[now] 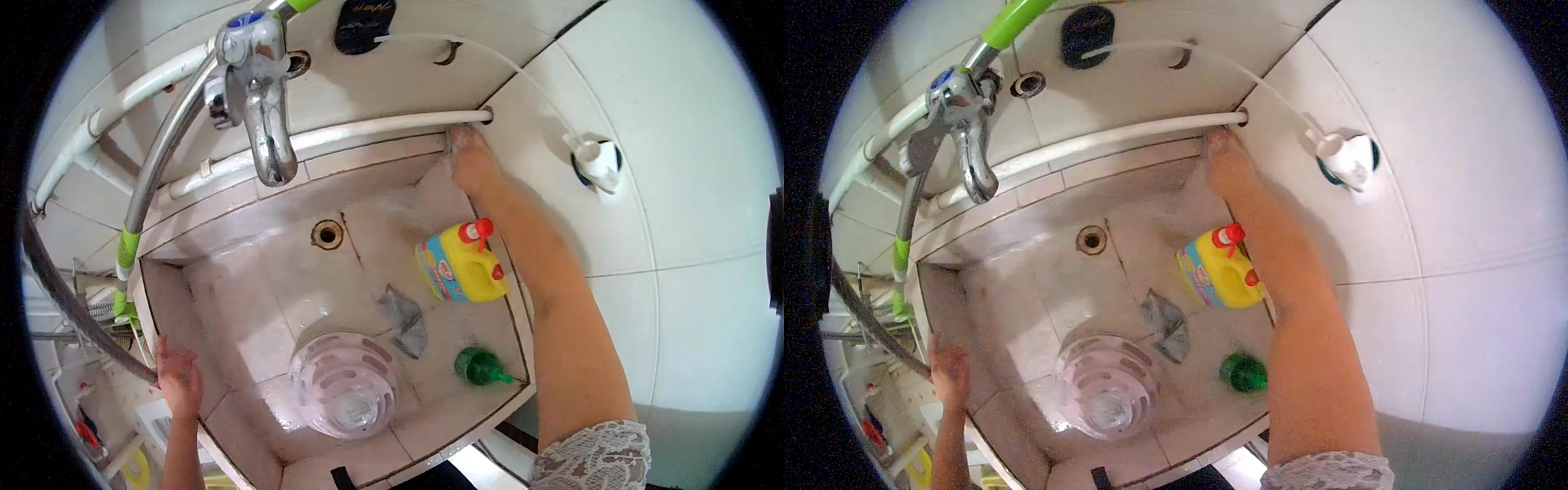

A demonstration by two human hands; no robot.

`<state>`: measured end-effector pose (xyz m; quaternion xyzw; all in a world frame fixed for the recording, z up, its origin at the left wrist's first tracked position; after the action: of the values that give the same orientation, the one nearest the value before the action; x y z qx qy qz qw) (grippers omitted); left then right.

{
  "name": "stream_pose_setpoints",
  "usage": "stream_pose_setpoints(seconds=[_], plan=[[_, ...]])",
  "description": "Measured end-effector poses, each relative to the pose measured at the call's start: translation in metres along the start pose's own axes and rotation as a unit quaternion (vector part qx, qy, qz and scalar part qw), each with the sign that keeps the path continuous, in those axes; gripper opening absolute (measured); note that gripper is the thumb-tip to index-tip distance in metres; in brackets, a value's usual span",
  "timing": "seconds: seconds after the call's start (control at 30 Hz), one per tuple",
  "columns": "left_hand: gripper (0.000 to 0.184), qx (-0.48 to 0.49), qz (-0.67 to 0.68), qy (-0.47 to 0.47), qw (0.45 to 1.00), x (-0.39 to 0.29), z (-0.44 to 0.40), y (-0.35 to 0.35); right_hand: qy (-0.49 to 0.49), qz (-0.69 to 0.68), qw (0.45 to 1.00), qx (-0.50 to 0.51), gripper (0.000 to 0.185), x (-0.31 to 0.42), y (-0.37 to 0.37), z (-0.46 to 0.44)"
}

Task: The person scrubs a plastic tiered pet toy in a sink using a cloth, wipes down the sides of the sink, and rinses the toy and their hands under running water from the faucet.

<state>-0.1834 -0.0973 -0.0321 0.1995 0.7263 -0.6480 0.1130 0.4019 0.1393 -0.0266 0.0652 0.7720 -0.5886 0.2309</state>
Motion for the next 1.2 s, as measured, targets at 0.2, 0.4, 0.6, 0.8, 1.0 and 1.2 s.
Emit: stream_pose_setpoints(seconds=[0.2, 0.4, 0.6, 0.8, 1.0, 1.2], plan=[[0.014, -0.012, -0.023, -0.013, 1.000, -0.009, -0.002, -0.001, 0.053, 0.040, 0.997, 0.033, 0.032, 0.013, 0.025, -0.021], [0.015, -0.013, 0.013, -0.022, 1.000, -0.009, -0.002, -0.006, 0.230, -0.336, 0.913, -0.016, 0.019, 0.092, -0.039, -0.046], [0.015, 0.001, -0.011, -0.008, 1.000, -0.012, -0.002, -0.004, -0.116, -0.413, 0.892, -0.143, 0.019, 0.321, -0.094, -0.035], [0.017, 0.000, 0.006, -0.011, 1.000, -0.006, -0.002, -0.006, -0.008, -0.195, 0.980, -0.045, 0.022, 0.126, -0.045, -0.022], [0.016, -0.015, 0.014, 0.000, 1.000, -0.013, -0.006, -0.009, 0.191, -0.188, 0.958, -0.101, 0.027, 0.148, -0.086, 0.007], [0.017, -0.006, -0.010, 0.006, 1.000, -0.006, -0.004, -0.006, 0.298, -0.219, 0.927, -0.065, 0.036, 0.188, 0.080, 0.116]])
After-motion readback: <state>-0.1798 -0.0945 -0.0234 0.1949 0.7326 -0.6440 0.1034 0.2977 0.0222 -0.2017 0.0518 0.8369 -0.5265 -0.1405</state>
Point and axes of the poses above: each hand's wrist, its own z-axis away from the middle knuckle, its own y-axis out of the palm, x = y × z, the point moved 5 cm from there along -z, towards the middle knuckle, and after that the axes turned 2 degrees about z, right-handed, at the moved point
